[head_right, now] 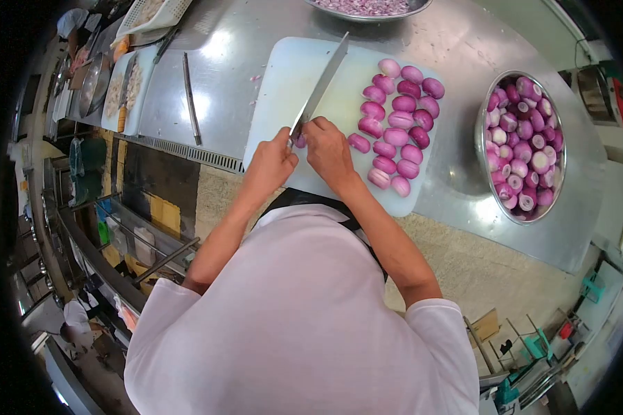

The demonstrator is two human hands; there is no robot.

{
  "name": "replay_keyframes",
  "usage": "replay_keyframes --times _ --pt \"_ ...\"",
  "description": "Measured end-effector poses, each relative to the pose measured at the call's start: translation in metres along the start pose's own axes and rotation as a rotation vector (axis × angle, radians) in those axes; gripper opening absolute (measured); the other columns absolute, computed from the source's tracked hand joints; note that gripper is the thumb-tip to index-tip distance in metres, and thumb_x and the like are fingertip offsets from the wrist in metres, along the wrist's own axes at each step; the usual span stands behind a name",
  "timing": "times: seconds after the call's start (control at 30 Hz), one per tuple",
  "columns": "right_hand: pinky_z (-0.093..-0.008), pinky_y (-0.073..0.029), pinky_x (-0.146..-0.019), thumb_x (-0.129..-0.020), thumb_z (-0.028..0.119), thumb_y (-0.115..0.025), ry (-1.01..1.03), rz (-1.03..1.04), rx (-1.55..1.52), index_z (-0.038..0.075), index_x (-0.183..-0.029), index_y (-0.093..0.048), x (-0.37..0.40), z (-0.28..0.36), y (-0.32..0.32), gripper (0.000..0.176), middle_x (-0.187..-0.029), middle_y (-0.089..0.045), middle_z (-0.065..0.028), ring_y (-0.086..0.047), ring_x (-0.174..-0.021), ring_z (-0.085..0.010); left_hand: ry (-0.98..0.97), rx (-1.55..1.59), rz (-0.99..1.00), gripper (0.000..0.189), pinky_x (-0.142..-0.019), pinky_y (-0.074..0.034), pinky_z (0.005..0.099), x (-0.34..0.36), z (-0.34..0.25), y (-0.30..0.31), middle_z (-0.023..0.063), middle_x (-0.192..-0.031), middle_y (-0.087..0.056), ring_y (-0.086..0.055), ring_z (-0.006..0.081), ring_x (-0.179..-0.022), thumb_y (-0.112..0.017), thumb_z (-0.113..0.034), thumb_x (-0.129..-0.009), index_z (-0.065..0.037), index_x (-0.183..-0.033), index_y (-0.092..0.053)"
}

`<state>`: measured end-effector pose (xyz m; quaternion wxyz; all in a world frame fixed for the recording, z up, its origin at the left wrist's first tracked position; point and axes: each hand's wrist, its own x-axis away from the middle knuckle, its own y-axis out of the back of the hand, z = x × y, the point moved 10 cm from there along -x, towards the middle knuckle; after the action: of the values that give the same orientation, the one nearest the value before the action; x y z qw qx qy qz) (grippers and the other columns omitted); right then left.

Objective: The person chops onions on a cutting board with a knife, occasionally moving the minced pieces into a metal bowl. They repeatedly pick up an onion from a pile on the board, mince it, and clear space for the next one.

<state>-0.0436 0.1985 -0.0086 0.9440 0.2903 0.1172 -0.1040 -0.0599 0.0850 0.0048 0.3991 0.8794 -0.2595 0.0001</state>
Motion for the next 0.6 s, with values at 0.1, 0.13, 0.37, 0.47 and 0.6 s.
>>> replay_keyframes --times 0.1,0.13,0.37,0.47,0.6 --pt "-0.0465 -0.050 -0.065 -0.084 -0.001 -0.057 0.038 -0.036 -0.016 0.001 -0.085 -0.061 0.001 0.000 0.002 0.004 -0.082 -0.058 -0.0154 -0.060 -0.078 -0.0367 0.088 0.003 0.065 0.027 -0.058 -0.043 0.0458 0.009 -0.015 0.018 0.0213 -0.062 -0.054 -0.057 0.0384 -0.059 -0.060 -0.003 -0.080 0.003 -0.104 -0.049" --pt "-0.0464 -0.050 -0.065 -0.085 -0.001 -0.057 0.036 -0.045 -0.031 0.001 -0.085 -0.060 0.001 0.000 0.002 0.004 -0.081 -0.058 -0.0155 -0.060 -0.077 -0.0367 0.103 0.013 0.064 0.027 -0.057 -0.043 0.0453 0.016 -0.017 0.020 0.0204 -0.062 -0.053 -0.056 0.0368 -0.058 -0.060 -0.003 -0.080 0.003 -0.103 -0.048" --pt "-0.0454 -0.050 -0.064 -0.084 -0.002 -0.057 0.060 -0.078 -0.040 -0.001 -0.083 -0.059 0.004 0.000 0.005 0.003 -0.081 -0.058 -0.0158 -0.060 -0.076 -0.0368 0.071 0.033 0.069 0.025 -0.057 -0.043 0.0461 -0.001 -0.012 0.008 0.0213 -0.061 -0.053 -0.054 0.0410 -0.059 -0.059 -0.003 -0.080 0.004 -0.101 -0.048" --pt "-0.0453 -0.050 -0.064 -0.083 -0.004 -0.057 0.053 -0.079 -0.040 0.000 -0.082 -0.059 0.005 0.000 0.006 0.004 -0.081 -0.058 -0.0160 -0.060 -0.076 -0.0367 0.070 0.022 0.049 0.024 -0.057 -0.042 0.0473 0.018 -0.024 0.021 0.0224 -0.061 -0.053 -0.055 0.0435 -0.060 -0.059 -0.003 -0.080 0.005 -0.100 -0.048" --pt "-0.0454 -0.050 -0.065 -0.082 -0.005 -0.057 0.036 -0.087 -0.036 0.000 -0.082 -0.059 0.009 -0.007 0.005 0.005 -0.080 -0.059 -0.0162 -0.061 -0.077 -0.0366 0.023 0.018 0.011 0.024 -0.057 -0.043 0.0470 0.004 -0.001 -0.006 0.0219 -0.061 -0.053 -0.055 0.0433 -0.060 -0.059 -0.003 -0.080 0.004 -0.100 -0.048"
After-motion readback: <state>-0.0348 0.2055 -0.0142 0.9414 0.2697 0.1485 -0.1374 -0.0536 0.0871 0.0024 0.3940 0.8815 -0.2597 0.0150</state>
